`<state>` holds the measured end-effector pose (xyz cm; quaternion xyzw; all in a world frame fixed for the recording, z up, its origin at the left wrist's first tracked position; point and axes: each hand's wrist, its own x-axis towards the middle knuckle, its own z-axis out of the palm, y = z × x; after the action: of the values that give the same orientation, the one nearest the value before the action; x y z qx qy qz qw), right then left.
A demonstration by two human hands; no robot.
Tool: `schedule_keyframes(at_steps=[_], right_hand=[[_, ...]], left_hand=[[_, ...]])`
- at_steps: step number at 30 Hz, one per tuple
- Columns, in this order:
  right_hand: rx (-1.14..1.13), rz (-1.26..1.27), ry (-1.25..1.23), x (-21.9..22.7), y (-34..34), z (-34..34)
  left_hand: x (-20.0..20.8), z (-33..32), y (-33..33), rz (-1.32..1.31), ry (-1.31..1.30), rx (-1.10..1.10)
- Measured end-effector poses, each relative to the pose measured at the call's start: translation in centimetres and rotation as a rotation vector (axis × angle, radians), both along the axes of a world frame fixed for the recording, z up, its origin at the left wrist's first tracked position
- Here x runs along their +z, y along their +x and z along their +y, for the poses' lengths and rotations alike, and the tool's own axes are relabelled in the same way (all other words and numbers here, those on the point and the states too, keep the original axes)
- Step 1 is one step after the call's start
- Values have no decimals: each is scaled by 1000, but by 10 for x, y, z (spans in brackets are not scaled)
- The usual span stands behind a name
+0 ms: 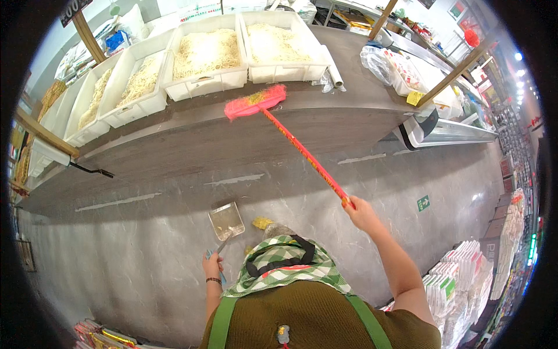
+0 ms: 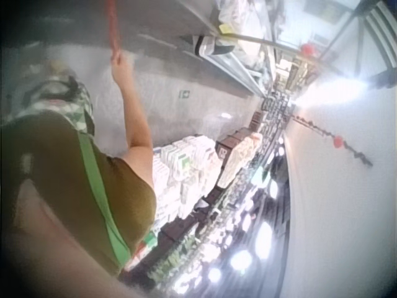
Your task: The person sweeps the supermarket floor using a broom and a dustpan, moving along the aisles and near refrigerated cases.
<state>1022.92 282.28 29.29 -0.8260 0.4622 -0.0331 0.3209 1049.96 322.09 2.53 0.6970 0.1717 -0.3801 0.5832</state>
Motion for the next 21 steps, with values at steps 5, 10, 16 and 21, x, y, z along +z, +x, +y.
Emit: schedule_keyframes(at_steps=[5,10,16,21], right_hand=[[-146,21,163,11,-73,58],[-399,123,473,12,-135,98],[-277,473,-7,-55,-183,81],[-853,-114,805,-113,-181,13]], left_hand=[[16,-1,-8,14,-9,47],[-12,14,-2,1,18,67],[18,-15,0,-18,99,52],[21,-20,-1,50,92,101]])
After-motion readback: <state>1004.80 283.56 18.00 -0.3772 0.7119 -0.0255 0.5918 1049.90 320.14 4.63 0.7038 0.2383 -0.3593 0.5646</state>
